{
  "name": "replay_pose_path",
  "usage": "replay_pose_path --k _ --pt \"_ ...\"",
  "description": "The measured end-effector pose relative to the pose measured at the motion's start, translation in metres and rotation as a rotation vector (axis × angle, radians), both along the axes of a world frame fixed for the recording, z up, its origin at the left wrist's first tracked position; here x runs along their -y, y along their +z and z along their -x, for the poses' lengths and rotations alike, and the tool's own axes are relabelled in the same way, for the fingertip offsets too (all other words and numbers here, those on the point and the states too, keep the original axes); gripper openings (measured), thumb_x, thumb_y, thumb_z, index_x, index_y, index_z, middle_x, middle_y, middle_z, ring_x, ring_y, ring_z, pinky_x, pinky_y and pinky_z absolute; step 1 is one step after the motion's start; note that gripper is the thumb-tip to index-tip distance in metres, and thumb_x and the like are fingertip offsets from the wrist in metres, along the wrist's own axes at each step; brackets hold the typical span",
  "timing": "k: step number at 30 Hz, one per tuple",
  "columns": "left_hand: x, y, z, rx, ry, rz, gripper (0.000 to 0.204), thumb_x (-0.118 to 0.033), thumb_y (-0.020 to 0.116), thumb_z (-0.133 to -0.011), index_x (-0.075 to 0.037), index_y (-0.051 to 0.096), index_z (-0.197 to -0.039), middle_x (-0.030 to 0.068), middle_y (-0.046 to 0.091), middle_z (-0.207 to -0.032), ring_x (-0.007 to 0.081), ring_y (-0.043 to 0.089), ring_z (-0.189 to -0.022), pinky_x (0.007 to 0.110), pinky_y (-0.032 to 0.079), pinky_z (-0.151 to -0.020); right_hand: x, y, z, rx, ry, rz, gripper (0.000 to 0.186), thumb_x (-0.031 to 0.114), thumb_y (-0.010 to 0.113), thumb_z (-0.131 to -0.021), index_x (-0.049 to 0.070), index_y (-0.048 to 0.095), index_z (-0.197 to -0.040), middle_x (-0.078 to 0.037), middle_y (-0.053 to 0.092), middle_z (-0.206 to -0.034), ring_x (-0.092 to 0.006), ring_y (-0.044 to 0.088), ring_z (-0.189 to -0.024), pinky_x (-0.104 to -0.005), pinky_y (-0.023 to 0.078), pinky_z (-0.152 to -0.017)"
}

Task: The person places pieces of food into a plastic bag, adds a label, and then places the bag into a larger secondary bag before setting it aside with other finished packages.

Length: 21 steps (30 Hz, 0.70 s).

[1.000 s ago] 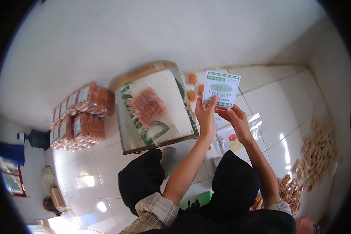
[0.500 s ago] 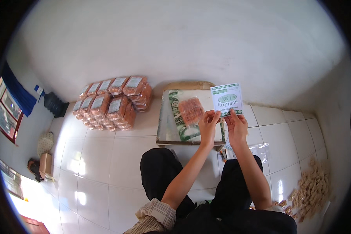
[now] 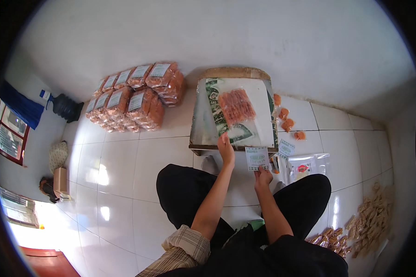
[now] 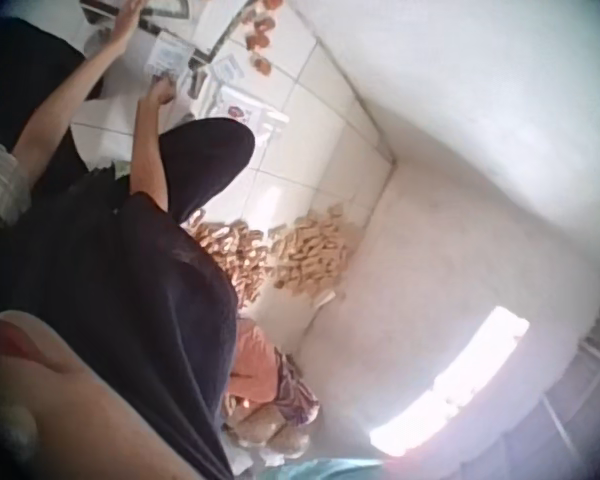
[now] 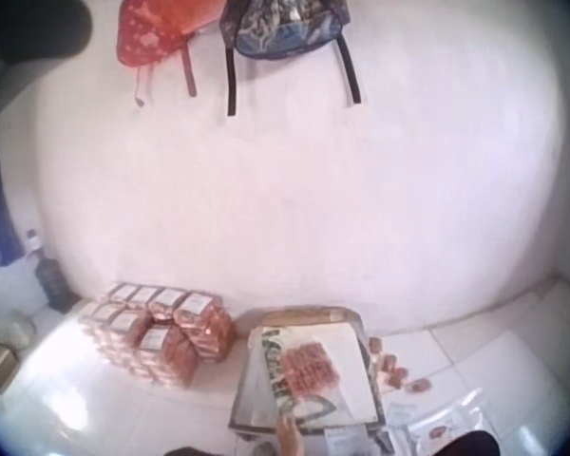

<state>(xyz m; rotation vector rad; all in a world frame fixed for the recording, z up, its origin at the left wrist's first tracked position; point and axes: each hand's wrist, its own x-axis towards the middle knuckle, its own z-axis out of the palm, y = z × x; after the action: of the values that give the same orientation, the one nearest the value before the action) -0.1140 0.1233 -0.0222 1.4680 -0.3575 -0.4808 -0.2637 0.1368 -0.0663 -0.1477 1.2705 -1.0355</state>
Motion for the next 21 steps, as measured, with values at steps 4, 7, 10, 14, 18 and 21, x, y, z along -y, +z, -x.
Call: replay_pose_path --k 4,7,10,14,18,21 --pt "0.023 -0.023 -0.017 0.076 -0.016 0.077 0.04 -0.027 0.042 -0.095 0.0 0.047 -0.124 0.0146 0.05 -0.12 0.0241 0.047 -0.112 0.033 0.034 -0.096 0.026 0.0 -0.018 0.143 0.109 0.111 0.013 -0.001 0.053 -0.086 -0.001 0.051 -0.099 -0.009 0.058 -0.096 -0.0211 0.059 -0.088 -0.0341 0.049 -0.082" --pt "0.039 -0.038 -0.034 0.168 -0.058 0.119 0.042 -0.032 0.042 -0.094 -0.004 0.046 -0.126 0.0148 0.044 -0.126 0.0248 0.041 -0.118 0.035 0.031 -0.099 0.036 0.01 -0.034 0.207 0.13 0.195 0.007 0.004 0.057 -0.085 0.0 0.051 -0.086 -0.008 0.059 -0.089 -0.0179 0.06 -0.081 -0.0321 0.05 -0.076" --pt "0.06 -0.019 -0.04 0.272 -0.16 0.095 0.044 -0.036 0.042 -0.094 -0.008 0.046 -0.127 0.0144 0.036 -0.132 0.0252 0.034 -0.123 0.037 0.029 -0.101 0.05 0.009 -0.033 0.235 0.136 0.221 0.007 0.004 0.058 -0.085 0.0 0.053 -0.086 -0.009 0.059 -0.088 -0.0171 0.06 -0.081 -0.031 0.05 -0.077" --pt "0.075 -0.006 -0.068 0.506 -0.274 -0.028 0.042 -0.041 0.041 -0.093 -0.016 0.05 -0.125 0.0138 0.024 -0.139 0.028 0.026 -0.128 0.041 0.024 -0.103 0.064 0.006 -0.047 0.264 0.146 0.247 0.007 0.004 0.059 -0.084 -0.001 0.055 -0.088 -0.008 0.059 -0.09 -0.0158 0.059 -0.083 -0.0281 0.051 -0.076" --pt "0.087 -0.006 -0.072 0.456 -0.328 -0.045 0.038 -0.04 0.042 -0.093 -0.017 0.054 -0.122 0.0136 0.02 -0.14 0.0296 0.023 -0.129 0.042 0.024 -0.104 0.076 0.01 -0.057 0.265 0.164 0.256 0.01 0.003 0.058 -0.084 -0.002 0.055 -0.092 -0.007 0.06 -0.092 -0.0146 0.059 -0.084 -0.0267 0.051 -0.074" --pt "0.086 -0.017 -0.079 0.479 -0.293 -0.035 0.038 -0.042 0.043 -0.092 -0.018 0.056 -0.119 0.0144 0.017 -0.14 0.0316 0.024 -0.128 0.042 0.026 -0.103 0.083 0.016 -0.072 0.238 0.205 0.251 0.014 0.005 0.057 -0.086 -0.002 0.055 -0.097 -0.007 0.059 -0.093 -0.0134 0.058 -0.084 -0.0265 0.05 -0.075"
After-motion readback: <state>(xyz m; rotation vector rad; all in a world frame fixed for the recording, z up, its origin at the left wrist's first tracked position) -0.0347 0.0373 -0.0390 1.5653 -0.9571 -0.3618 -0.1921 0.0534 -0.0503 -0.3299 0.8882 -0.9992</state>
